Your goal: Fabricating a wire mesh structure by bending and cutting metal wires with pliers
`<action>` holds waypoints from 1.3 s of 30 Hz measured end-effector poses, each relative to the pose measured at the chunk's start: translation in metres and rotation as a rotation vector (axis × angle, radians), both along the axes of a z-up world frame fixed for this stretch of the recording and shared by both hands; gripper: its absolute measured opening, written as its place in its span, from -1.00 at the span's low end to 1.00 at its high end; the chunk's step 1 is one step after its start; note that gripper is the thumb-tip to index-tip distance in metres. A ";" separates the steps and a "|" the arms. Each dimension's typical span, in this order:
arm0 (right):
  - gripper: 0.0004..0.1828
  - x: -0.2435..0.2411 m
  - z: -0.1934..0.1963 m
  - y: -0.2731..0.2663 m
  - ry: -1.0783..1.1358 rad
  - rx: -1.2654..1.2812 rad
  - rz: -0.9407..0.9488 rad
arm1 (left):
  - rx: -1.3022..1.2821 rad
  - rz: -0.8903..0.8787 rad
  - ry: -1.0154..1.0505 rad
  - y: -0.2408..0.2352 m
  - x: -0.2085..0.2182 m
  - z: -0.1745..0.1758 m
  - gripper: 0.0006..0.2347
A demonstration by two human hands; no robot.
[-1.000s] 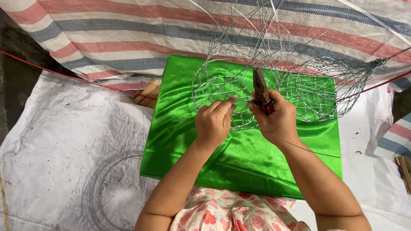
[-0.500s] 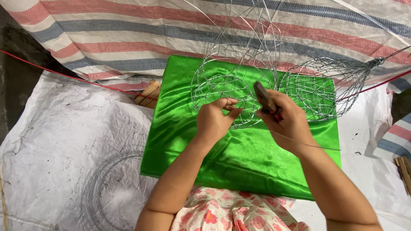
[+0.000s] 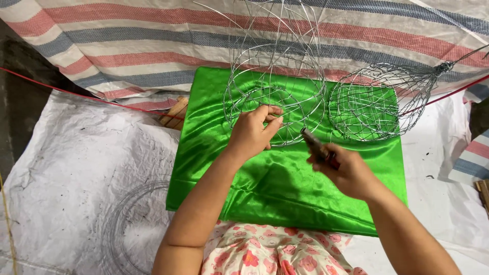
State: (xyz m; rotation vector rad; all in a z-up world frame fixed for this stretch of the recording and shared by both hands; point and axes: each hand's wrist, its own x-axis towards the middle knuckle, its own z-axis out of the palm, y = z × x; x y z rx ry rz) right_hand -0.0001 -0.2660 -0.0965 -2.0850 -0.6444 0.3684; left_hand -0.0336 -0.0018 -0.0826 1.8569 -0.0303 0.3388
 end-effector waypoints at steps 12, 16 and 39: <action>-0.71 -0.044 -0.045 0.031 0.601 0.353 0.049 | -0.027 0.018 0.104 -0.003 0.007 0.009 -0.82; -0.65 -0.048 -0.058 0.044 0.620 0.406 -0.032 | -0.071 0.024 0.105 -0.002 0.010 0.006 -0.86; -0.62 -0.047 -0.061 0.074 1.014 0.739 0.008 | 0.835 0.482 -0.292 -0.003 -0.018 0.032 -0.65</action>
